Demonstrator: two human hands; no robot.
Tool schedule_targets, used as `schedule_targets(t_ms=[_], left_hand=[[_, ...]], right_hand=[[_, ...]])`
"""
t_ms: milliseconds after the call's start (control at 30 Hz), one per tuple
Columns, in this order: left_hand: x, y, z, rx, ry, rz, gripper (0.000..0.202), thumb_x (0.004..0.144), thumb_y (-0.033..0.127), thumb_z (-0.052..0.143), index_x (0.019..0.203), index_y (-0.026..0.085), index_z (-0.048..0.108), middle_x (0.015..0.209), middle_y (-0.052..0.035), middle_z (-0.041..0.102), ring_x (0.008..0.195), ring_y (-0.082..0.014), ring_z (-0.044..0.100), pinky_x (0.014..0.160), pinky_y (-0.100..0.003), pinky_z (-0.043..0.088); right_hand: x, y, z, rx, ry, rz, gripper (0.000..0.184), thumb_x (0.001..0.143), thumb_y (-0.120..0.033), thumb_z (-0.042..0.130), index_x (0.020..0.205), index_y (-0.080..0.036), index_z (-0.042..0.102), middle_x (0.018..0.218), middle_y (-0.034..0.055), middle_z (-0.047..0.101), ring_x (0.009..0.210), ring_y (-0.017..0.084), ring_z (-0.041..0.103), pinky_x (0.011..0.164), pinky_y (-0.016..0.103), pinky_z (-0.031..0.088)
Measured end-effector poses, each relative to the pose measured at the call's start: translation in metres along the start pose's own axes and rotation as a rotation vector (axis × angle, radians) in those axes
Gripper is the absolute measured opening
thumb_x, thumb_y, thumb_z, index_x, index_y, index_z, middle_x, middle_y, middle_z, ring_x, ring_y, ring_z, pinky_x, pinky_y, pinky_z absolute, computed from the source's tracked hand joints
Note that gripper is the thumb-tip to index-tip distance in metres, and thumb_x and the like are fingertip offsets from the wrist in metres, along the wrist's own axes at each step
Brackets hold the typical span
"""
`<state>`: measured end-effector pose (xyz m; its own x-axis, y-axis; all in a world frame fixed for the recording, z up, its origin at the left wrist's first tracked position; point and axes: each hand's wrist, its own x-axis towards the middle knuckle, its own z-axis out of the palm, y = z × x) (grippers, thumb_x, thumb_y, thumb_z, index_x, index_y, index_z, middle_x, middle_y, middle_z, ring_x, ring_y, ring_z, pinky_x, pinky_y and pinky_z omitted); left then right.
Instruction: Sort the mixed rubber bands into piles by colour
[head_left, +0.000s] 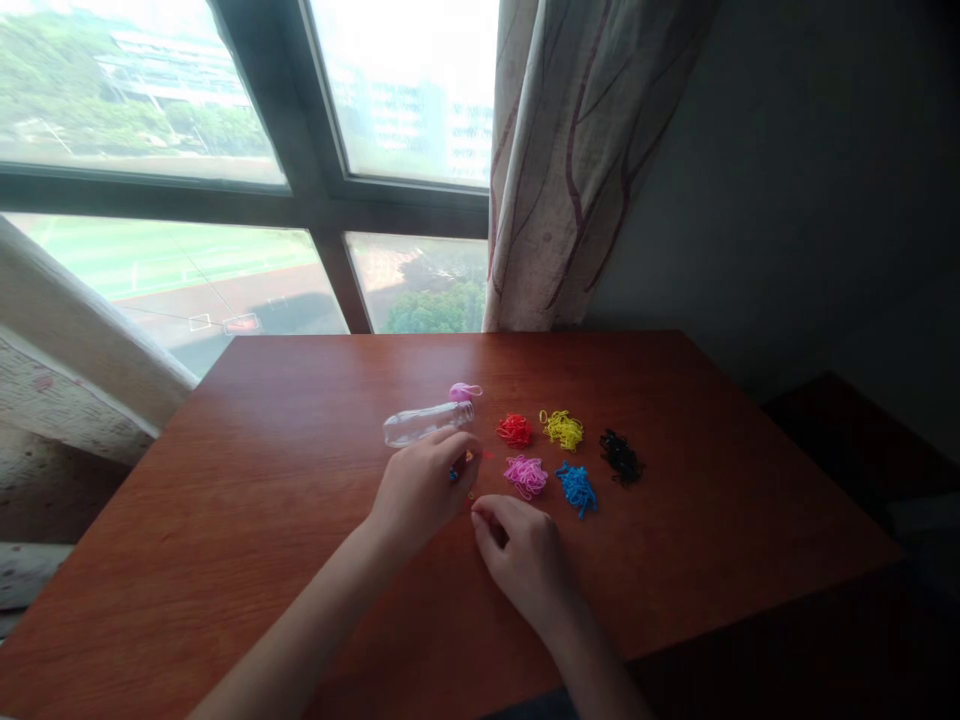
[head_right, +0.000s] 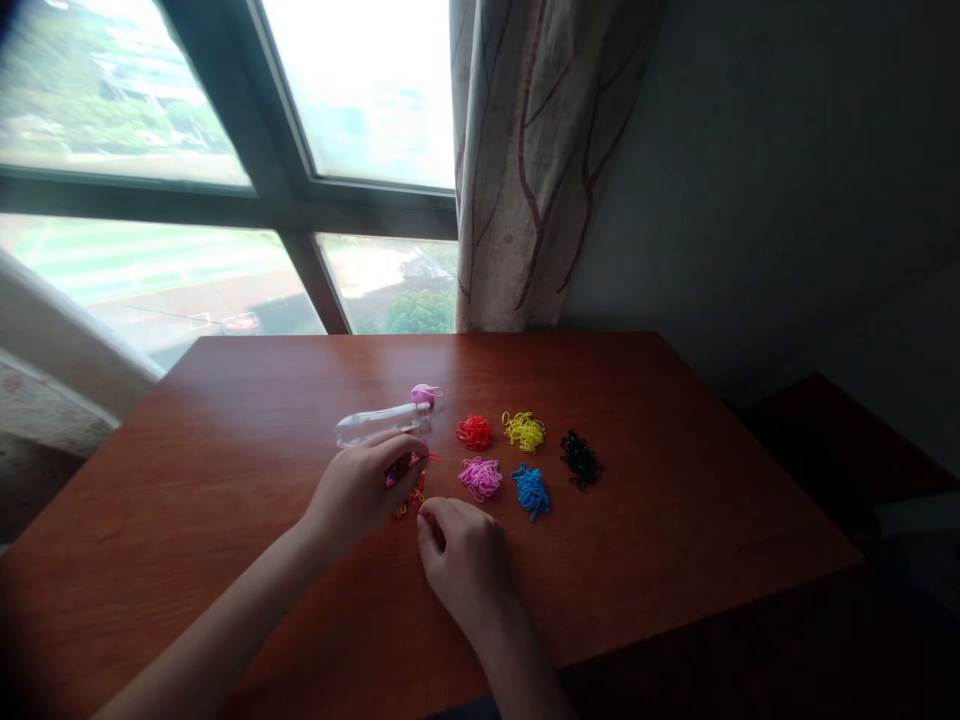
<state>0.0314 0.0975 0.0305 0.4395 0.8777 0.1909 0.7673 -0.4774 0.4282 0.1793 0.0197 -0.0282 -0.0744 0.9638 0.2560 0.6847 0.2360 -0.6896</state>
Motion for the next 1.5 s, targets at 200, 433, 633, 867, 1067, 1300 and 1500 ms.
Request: schedule_targets(t_ms=[200, 433, 633, 867, 1067, 1300, 1500], left_hand=[[0.057, 0.023, 0.021, 0.088, -0.018, 0.039, 0.017, 0.090, 0.022, 0.049, 0.089, 0.022, 0.066, 0.091, -0.0043, 0.071, 0.071, -0.0183, 0.064, 0.054, -0.026, 0.033], [0.070, 0.022, 0.032, 0.068, -0.038, 0.063, 0.016, 0.089, 0.023, 0.051, 0.088, 0.021, 0.067, 0.090, -0.0052, 0.070, 0.069, -0.0182, 0.064, 0.052, -0.026, 0.031], [0.041, 0.004, 0.004, -0.035, -0.002, 0.097, 0.021, 0.096, 0.031, 0.046, 0.093, 0.020, 0.064, 0.087, -0.0036, 0.069, 0.071, -0.0152, 0.061, 0.060, -0.024, 0.038], [-0.007, -0.032, -0.010, -0.190, 0.029, -0.001, 0.025, 0.096, 0.037, 0.047, 0.092, 0.019, 0.064, 0.065, 0.0027, 0.065, 0.055, -0.0094, 0.054, 0.055, -0.019, 0.037], [-0.038, -0.043, -0.008, -0.119, -0.020, -0.116, 0.032, 0.097, 0.041, 0.042, 0.085, 0.021, 0.064, 0.066, 0.0003, 0.069, 0.053, -0.0116, 0.058, 0.054, -0.021, 0.035], [-0.055, -0.036, -0.005, 0.023, -0.140, -0.180, 0.029, 0.096, 0.037, 0.043, 0.083, 0.025, 0.066, 0.076, -0.0015, 0.073, 0.067, -0.0175, 0.067, 0.059, -0.023, 0.039], [-0.059, -0.041, -0.001, -0.079, -0.156, -0.120, 0.026, 0.097, 0.033, 0.042, 0.095, 0.024, 0.067, 0.092, -0.0032, 0.074, 0.083, -0.0190, 0.068, 0.072, -0.025, 0.046]], right_hand=[[0.000, 0.001, 0.001, 0.026, 0.021, -0.013, 0.015, 0.089, -0.016, 0.052, 0.085, -0.021, 0.066, 0.076, 0.0010, 0.067, 0.068, 0.015, 0.062, 0.065, 0.023, 0.040], [0.000, 0.000, 0.000, 0.013, 0.012, -0.036, 0.015, 0.089, -0.014, 0.052, 0.087, -0.021, 0.065, 0.078, 0.0018, 0.068, 0.071, 0.015, 0.063, 0.067, 0.023, 0.041], [0.000, -0.004, -0.002, 0.004, -0.006, -0.019, 0.015, 0.090, -0.015, 0.051, 0.087, -0.021, 0.065, 0.077, 0.0009, 0.068, 0.070, 0.015, 0.062, 0.066, 0.023, 0.040], [-0.001, -0.004, -0.003, -0.029, -0.022, -0.008, 0.014, 0.090, -0.016, 0.053, 0.086, -0.022, 0.064, 0.076, -0.0007, 0.066, 0.069, 0.014, 0.060, 0.066, 0.024, 0.037], [-0.001, -0.003, -0.001, -0.095, -0.035, -0.012, 0.015, 0.091, -0.015, 0.053, 0.084, -0.023, 0.064, 0.072, -0.0015, 0.064, 0.065, 0.014, 0.058, 0.062, 0.024, 0.035], [0.000, -0.005, 0.000, -0.163, -0.050, -0.054, 0.014, 0.090, -0.014, 0.054, 0.085, -0.023, 0.064, 0.075, -0.0007, 0.067, 0.069, 0.015, 0.062, 0.065, 0.023, 0.037], [0.000, -0.004, 0.002, -0.179, -0.038, -0.069, 0.015, 0.090, -0.014, 0.053, 0.088, -0.023, 0.065, 0.077, 0.0002, 0.069, 0.071, 0.016, 0.064, 0.066, 0.024, 0.039]])
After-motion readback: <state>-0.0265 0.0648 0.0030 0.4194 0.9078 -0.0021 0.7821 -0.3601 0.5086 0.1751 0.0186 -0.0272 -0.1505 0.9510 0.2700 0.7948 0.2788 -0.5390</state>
